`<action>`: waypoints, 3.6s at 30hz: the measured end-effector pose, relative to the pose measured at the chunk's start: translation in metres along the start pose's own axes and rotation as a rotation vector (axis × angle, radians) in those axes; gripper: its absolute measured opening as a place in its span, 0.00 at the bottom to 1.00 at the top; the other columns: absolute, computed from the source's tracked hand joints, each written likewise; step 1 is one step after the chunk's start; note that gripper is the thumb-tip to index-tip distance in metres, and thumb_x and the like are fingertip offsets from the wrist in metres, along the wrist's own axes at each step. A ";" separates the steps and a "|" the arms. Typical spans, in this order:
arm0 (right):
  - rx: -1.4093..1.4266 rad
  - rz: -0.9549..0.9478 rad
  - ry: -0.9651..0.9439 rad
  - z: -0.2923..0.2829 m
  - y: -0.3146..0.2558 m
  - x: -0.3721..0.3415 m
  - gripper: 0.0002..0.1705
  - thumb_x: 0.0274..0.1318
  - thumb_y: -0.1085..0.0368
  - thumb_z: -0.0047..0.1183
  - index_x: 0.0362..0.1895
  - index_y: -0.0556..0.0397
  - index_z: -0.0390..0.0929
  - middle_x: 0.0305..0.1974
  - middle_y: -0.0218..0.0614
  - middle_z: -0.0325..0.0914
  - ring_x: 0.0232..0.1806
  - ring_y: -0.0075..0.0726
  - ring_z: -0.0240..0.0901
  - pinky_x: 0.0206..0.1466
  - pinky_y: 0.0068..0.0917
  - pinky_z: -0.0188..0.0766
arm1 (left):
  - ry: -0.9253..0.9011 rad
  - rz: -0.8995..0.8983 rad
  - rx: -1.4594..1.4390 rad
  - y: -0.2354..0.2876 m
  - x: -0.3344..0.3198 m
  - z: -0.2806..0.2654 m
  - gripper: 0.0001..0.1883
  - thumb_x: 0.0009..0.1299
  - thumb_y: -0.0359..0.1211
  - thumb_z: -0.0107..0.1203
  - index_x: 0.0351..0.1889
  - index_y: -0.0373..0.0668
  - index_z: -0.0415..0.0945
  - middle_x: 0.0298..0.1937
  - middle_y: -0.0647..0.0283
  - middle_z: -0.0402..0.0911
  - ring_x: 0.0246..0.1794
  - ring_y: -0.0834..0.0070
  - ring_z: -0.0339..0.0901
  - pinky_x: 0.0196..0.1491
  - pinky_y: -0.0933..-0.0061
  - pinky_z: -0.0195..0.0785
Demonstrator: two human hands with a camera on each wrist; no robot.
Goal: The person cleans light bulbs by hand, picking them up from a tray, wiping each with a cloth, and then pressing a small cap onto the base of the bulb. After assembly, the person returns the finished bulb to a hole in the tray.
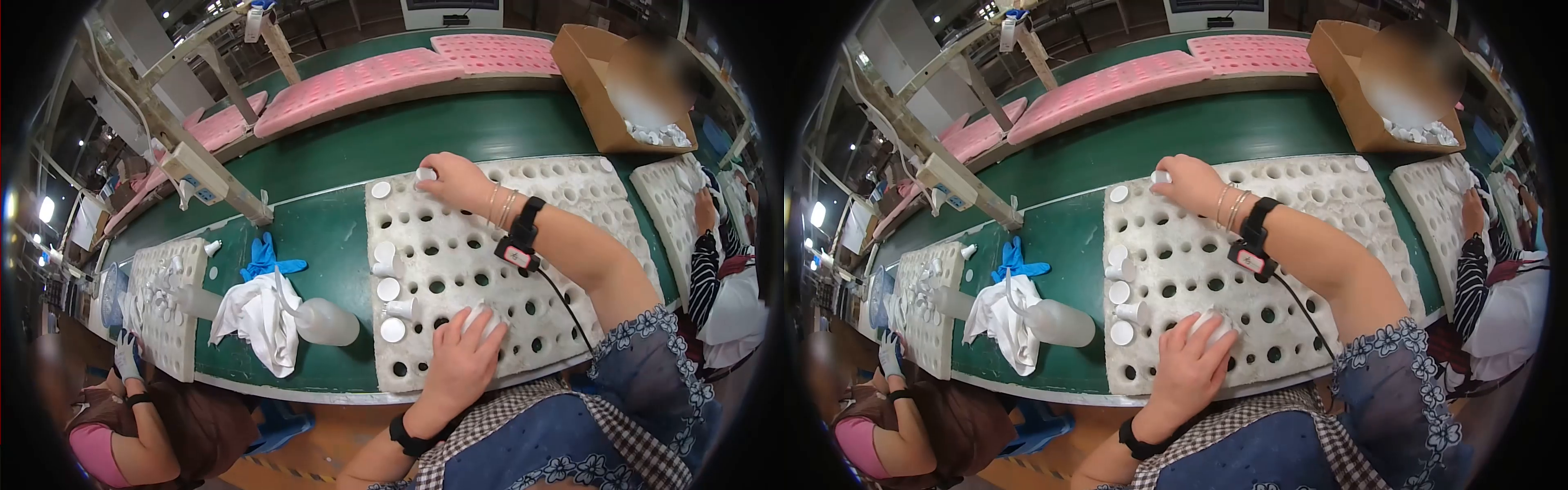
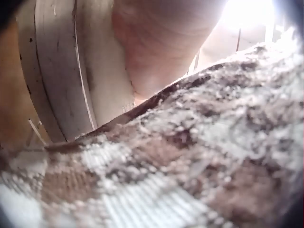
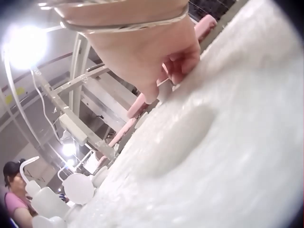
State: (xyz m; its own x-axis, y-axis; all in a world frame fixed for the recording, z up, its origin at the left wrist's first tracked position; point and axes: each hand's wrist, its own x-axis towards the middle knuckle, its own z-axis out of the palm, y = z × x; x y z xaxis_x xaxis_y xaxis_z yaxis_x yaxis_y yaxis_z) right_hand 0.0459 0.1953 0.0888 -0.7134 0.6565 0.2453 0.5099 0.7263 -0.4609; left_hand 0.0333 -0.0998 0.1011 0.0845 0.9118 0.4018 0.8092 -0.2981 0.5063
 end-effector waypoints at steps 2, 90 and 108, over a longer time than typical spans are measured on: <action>0.350 0.211 0.000 -0.014 -0.001 -0.003 0.23 0.58 0.53 0.57 0.51 0.56 0.76 0.43 0.46 0.80 0.46 0.44 0.78 0.50 0.36 0.73 | 0.014 -0.013 -0.012 0.000 -0.001 0.000 0.21 0.56 0.28 0.62 0.51 0.48 0.79 0.58 0.60 0.73 0.59 0.54 0.66 0.56 0.55 0.59; 0.639 0.248 0.082 -0.056 -0.071 -0.252 0.33 0.48 0.71 0.61 0.62 0.55 0.70 0.44 0.43 0.78 0.32 0.37 0.74 0.38 0.29 0.73 | 0.182 0.107 0.189 0.026 0.021 0.015 0.18 0.62 0.27 0.60 0.52 0.44 0.79 0.58 0.56 0.74 0.56 0.52 0.70 0.56 0.56 0.65; 0.458 0.100 0.156 -0.060 -0.079 -0.261 0.40 0.47 0.75 0.58 0.68 0.52 0.62 0.45 0.45 0.77 0.36 0.46 0.73 0.40 0.35 0.72 | 0.291 0.043 0.115 0.024 0.024 0.001 0.12 0.69 0.28 0.53 0.49 0.39 0.80 0.52 0.56 0.79 0.54 0.57 0.72 0.57 0.61 0.65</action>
State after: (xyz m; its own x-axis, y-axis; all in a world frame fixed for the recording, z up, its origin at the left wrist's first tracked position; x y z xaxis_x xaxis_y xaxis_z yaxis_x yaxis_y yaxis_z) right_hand 0.2213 -0.0213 0.1125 -0.5733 0.7665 0.2893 0.2838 0.5171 -0.8075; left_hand 0.0552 -0.0849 0.1214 -0.0363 0.7752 0.6307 0.8705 -0.2854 0.4009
